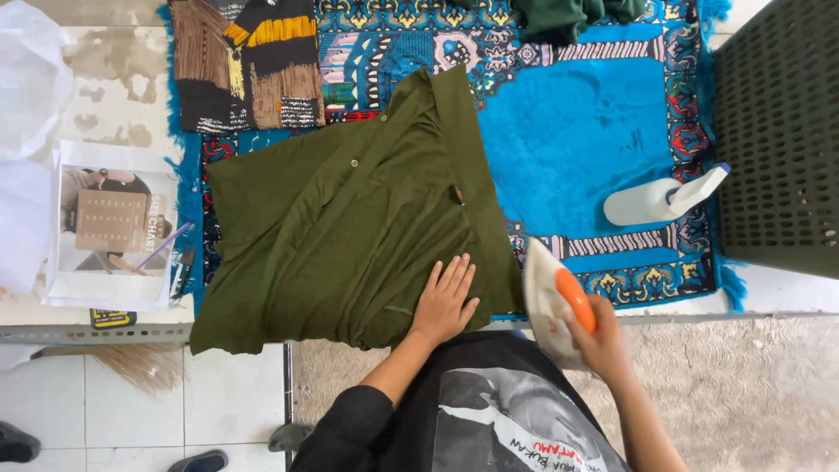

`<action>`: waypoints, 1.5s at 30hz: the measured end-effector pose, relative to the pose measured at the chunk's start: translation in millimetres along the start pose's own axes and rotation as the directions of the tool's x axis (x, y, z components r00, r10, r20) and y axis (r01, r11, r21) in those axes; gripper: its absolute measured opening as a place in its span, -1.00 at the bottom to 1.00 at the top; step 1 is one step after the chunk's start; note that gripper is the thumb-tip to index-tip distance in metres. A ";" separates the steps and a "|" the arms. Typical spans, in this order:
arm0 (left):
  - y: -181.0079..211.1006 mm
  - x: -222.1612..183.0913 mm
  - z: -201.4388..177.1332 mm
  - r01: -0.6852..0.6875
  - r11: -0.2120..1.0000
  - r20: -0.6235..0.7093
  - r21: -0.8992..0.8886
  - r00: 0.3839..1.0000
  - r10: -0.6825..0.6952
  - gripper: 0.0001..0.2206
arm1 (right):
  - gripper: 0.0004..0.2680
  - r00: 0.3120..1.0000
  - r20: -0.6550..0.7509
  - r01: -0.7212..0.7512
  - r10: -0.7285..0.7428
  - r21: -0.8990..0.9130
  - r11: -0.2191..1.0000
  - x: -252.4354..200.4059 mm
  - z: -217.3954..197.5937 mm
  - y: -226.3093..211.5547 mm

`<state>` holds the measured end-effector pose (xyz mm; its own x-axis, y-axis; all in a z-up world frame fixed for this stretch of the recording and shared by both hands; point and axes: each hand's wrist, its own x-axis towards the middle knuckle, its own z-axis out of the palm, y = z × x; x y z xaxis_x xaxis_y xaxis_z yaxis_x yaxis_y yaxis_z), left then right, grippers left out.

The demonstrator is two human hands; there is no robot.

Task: A person irons a green garment on a patterned mat and then folds it.

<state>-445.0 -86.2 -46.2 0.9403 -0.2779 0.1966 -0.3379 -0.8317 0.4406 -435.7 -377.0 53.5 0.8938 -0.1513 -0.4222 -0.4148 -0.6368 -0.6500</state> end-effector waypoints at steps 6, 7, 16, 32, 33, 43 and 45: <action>-10.2 -5.7 15.3 0.007 1.000 0.009 0.011 1.000 -0.007 -0.41 | -0.62 0.954 0.182 0.274 -0.239 -0.197 0.941 59.8 62.7 -102.3; -11.3 -5.9 16.0 0.019 1.000 0.004 0.011 1.000 -0.019 -0.41 | -0.62 0.951 0.191 0.281 -0.244 -0.202 0.938 65.7 68.0 -113.9; -13.4 -5.4 20.9 -0.003 1.000 0.009 0.007 1.000 0.003 -0.31 | -0.59 0.958 0.216 0.260 -0.191 -0.363 0.895 70.3 59.9 -114.2; -18.9 -6.2 30.4 -0.045 0.993 -0.007 0.110 0.999 0.046 -0.28 | -0.64 0.902 0.133 0.431 -0.411 -0.321 0.843 177.3 99.6 -173.6; -18.5 -6.5 31.5 -0.044 0.993 -0.002 0.108 0.999 0.045 -0.28 | -0.65 0.895 0.130 0.445 -0.426 -0.311 0.840 184.2 101.5 -172.7; -16.0 -6.3 29.7 -0.033 0.996 0.025 0.087 0.999 0.031 -0.29 | -0.59 0.951 0.281 0.234 -0.125 -0.397 0.887 66.5 57.9 -101.7; -15.8 -6.4 29.4 -0.032 0.996 0.016 0.087 0.999 0.030 -0.32 | -0.58 0.952 0.304 0.165 -0.016 -0.470 0.867 49.6 52.8 -52.0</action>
<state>-444.4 -85.4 -80.2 0.9301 -0.3105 0.1961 -0.3626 -0.8611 0.3564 -378.8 -311.5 32.9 0.8062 0.0965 -0.5837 -0.1322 -0.9323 -0.3366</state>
